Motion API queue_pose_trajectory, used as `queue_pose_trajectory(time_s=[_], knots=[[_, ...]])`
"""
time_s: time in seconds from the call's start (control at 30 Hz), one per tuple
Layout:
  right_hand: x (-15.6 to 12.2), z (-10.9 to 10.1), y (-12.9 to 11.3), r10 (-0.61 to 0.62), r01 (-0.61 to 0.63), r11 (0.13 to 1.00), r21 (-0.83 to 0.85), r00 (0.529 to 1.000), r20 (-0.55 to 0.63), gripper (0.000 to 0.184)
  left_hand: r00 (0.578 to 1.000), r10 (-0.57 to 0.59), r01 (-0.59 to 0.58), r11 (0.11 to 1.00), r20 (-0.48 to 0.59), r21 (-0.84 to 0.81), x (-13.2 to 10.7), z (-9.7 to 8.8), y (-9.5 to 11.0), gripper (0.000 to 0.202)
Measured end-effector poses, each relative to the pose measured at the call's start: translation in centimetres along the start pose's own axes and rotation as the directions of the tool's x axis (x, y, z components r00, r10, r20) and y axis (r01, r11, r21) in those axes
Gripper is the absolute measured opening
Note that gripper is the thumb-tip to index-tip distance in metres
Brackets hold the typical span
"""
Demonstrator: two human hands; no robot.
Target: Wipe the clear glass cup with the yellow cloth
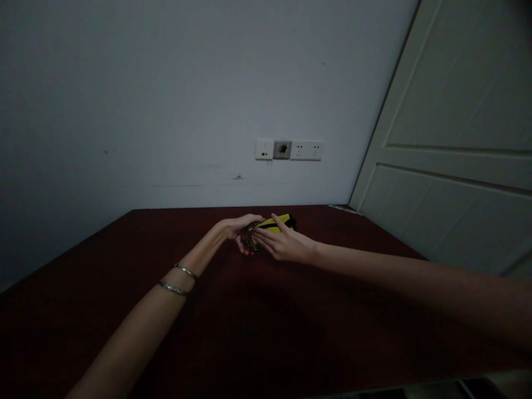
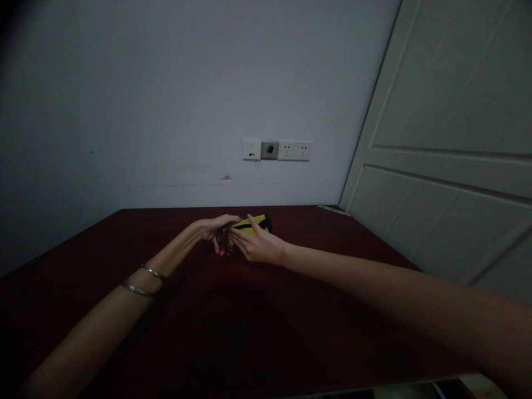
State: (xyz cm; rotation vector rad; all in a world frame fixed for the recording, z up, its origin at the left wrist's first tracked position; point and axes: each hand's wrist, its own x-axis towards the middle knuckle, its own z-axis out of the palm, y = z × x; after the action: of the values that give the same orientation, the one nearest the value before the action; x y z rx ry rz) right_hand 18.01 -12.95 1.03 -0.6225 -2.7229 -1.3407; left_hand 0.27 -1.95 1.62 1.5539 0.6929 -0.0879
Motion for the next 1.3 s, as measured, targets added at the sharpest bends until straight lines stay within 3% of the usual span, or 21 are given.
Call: queue_pose_trajectory(time_s=[0.1, 0.23, 0.3, 0.37, 0.4, 0.47, 0.57, 0.7, 0.83, 0.93, 1.0, 1.07, 1.13, 1.17, 1.23, 1.3], knots=[[0.5, -0.5, -0.7, 0.163, -0.163, 0.986, 0.021, 0.987, 0.006, 0.045, 0.951, -0.016, 0.01, 1.0, -0.308, -0.022, -1.8, 1.2, 2.3, 0.049], [1.8, -0.9, -0.9, 0.284, -0.285, 0.958, 0.03, 0.958, 0.035, 0.046, 0.876, 0.0, -0.034, 0.998, -0.482, -0.062, -2.9, 2.2, 4.1, 0.043], [2.4, -1.0, -0.9, 0.338, -0.339, 0.94, 0.037, 0.94, 0.047, 0.045, 0.82, 0.117, -0.159, 0.987, -0.561, -0.027, -2.6, 2.1, 4.1, 0.041], [2.9, -1.1, -0.9, 0.387, -0.391, 0.917, 0.081, 0.92, 0.063, 0.044, 0.714, 0.288, -0.329, 0.943, -0.638, 0.057, -2.0, 1.7, 3.8, 0.036], [3.1, -1.2, -0.9, 0.409, -0.416, 0.902, 0.116, 0.909, 0.075, 0.044, 0.657, 0.354, -0.394, 0.914, -0.665, 0.097, -1.7, 1.5, 3.5, 0.033], [3.5, -1.6, -1.0, 0.452, -0.463, 0.865, 0.194, 0.886, 0.102, 0.048, 0.582, 0.421, -0.467, 0.874, -0.695, 0.138, -1.1, 1.1, 3.1, 0.03], [4.1, -2.4, -1.1, 0.545, -0.556, 0.768, 0.318, 0.828, 0.133, 0.045, 0.527, 0.465, -0.533, 0.833, -0.711, 0.149, -0.3, 1.1, 2.6, 0.032], [4.9, -3.2, -1.1, 0.685, -0.672, 0.561, 0.484, 0.705, 0.185, 0.031, 0.454, 0.517, -0.665, 0.738, -0.726, 0.111, 0.4, 1.3, 2.3, 0.031], [5.4, -3.0, -1.2, 0.781, -0.694, 0.382, 0.61, 0.596, 0.188, 0.026, 0.36, 0.53, -0.762, 0.642, -0.768, 0.086, 1.0, 1.4, 1.9, 0.032], [5.6, -2.7, -1.2, 0.861, -0.632, 0.168, 0.757, 0.468, 0.198, 0.026, 0.327, 0.536, -0.8, 0.596, -0.778, 0.073, 1.1, 1.5, 1.6, 0.034], [5.9, -2.7, -1.1, 0.898, -0.474, -0.096, 0.875, 0.337, 0.282, 0.025, 0.313, 0.543, -0.815, 0.575, -0.779, 0.073, 1.2, 1.7, 1.4, 0.034], [6.2, -3.0, -0.7, 0.866, -0.167, -0.411, 0.896, 0.235, 0.441, 0.019, 0.294, 0.544, -0.826, 0.559, -0.786, 0.078, 1.2, 2.0, 1.3, 0.035], [6.3, -3.4, -0.2, 0.789, 0.129, -0.608, 0.783, 0.208, 0.578, 0.009, 0.26, 0.553, -0.839, 0.535, -0.791, 0.098, 1.3, 2.2, 1.2, 0.037], [6.3, -3.6, 0.0, 0.76, 0.208, -0.649, 0.732, 0.209, 0.615, 0.006, 0.244, 0.566, -0.844, 0.524, -0.787, 0.116, 1.3, 2.3, 1.3, 0.038], [6.1, -4.0, 0.5, 0.723, 0.269, -0.69, 0.672, 0.221, 0.654, 0.005, 0.221, 0.611, -0.849, 0.504, -0.76, 0.158, 1.2, 2.6, 1.3, 0.039], [5.6, -4.4, 0.8, 0.697, 0.268, -0.717, 0.643, 0.248, 0.673, 0.006, 0.228, 0.65, -0.852, 0.494, -0.724, 0.175, 1.2, 2.7, 1.5, 0.041]])
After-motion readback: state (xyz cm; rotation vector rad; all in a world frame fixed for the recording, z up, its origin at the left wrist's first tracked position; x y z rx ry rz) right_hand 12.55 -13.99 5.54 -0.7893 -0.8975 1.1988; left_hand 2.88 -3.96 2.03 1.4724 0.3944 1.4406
